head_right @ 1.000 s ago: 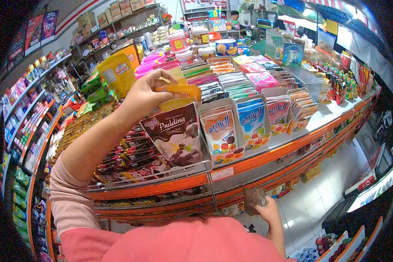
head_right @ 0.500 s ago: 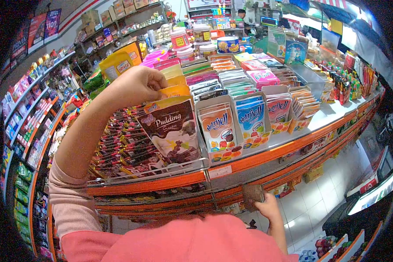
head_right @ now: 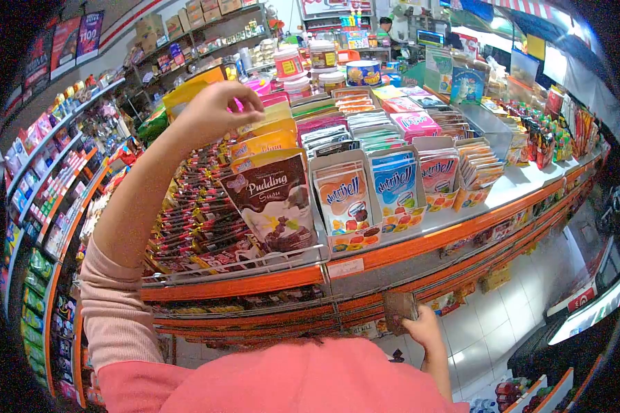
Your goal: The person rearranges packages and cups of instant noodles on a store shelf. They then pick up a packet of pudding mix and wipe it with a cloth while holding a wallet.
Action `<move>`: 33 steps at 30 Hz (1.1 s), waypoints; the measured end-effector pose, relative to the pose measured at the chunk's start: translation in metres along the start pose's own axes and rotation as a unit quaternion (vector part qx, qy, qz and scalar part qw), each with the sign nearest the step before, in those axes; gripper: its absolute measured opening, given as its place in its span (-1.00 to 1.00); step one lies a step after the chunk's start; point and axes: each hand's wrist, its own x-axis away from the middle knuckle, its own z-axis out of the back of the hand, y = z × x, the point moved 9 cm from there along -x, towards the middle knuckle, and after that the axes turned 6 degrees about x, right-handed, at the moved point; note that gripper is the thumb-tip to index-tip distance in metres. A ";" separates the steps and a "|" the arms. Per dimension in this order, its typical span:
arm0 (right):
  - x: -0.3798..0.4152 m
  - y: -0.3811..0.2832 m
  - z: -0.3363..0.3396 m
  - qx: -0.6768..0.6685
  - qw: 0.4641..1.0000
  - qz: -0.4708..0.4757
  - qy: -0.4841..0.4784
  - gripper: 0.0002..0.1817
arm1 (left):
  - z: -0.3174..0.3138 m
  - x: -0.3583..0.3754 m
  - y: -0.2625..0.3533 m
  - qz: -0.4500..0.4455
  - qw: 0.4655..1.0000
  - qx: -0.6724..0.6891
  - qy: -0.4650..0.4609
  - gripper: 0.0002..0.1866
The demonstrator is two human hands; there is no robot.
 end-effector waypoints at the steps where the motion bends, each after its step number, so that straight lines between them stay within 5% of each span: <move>1: 0.001 -0.002 0.000 -0.010 1.000 -0.006 -0.003 -0.70 | -0.012 0.000 -0.010 0.044 0.998 0.023 -0.041 -0.76; 5: -0.009 0.030 -0.004 0.022 1.000 0.013 -0.016 -0.60 | -0.044 -0.002 -0.026 0.065 0.973 -0.111 -0.193 -0.75; 9: 0.000 0.017 0.001 0.032 0.999 0.021 -0.003 -0.59 | -0.037 -0.001 -0.019 0.062 0.977 -0.091 -0.185 -0.74; 14: -0.001 0.010 -0.003 0.081 0.996 0.008 -0.035 -0.55 | 0.039 0.002 -0.015 0.064 0.997 -0.013 0.030 -0.75; 18: -0.017 -0.023 -0.019 0.097 0.983 0.070 -0.140 -0.47 | 0.125 0.047 0.023 0.050 0.967 -0.127 0.217 -0.78; 19: -0.021 -0.038 -0.023 0.133 0.975 0.069 -0.164 -0.47 | 0.141 0.067 0.035 0.050 0.958 -0.062 0.276 -0.78; 21: -0.031 -0.054 -0.039 0.202 0.948 0.119 -0.217 -0.44 | 0.160 0.113 0.035 0.083 0.916 0.034 0.390 -0.78; 22: -0.034 -0.062 -0.042 0.209 0.941 0.127 -0.232 -0.44 | 0.165 0.141 0.042 0.031 0.871 0.106 0.479 -0.72; 24: -0.007 -0.125 -0.073 0.158 0.897 0.161 -0.381 -0.49 | 0.153 0.194 0.042 0.057 0.796 0.218 0.562 -0.69; 26: 0.007 -0.148 -0.103 0.143 0.857 0.218 -0.446 -0.53 | 0.115 0.272 0.009 0.123 0.670 0.333 0.652 -0.56; 28: 0.024 -0.159 -0.136 0.124 0.807 0.271 -0.510 -0.57 | 0.052 0.337 0.022 0.285 0.605 0.329 0.667 -0.43; 30: 0.053 -0.182 -0.163 -0.006 0.732 0.393 -0.557 -0.61 | -0.015 0.384 0.040 0.327 0.536 0.385 0.676 -0.40; 31: 0.061 -0.199 -0.162 -0.008 0.735 0.449 -0.508 -0.61 | -0.044 0.405 0.045 0.332 0.510 0.423 0.672 -0.41; 33: 0.068 -0.202 -0.176 -0.042 0.781 0.359 -0.509 -0.53 | -0.089 0.440 0.053 0.324 0.447 0.479 0.683 -0.45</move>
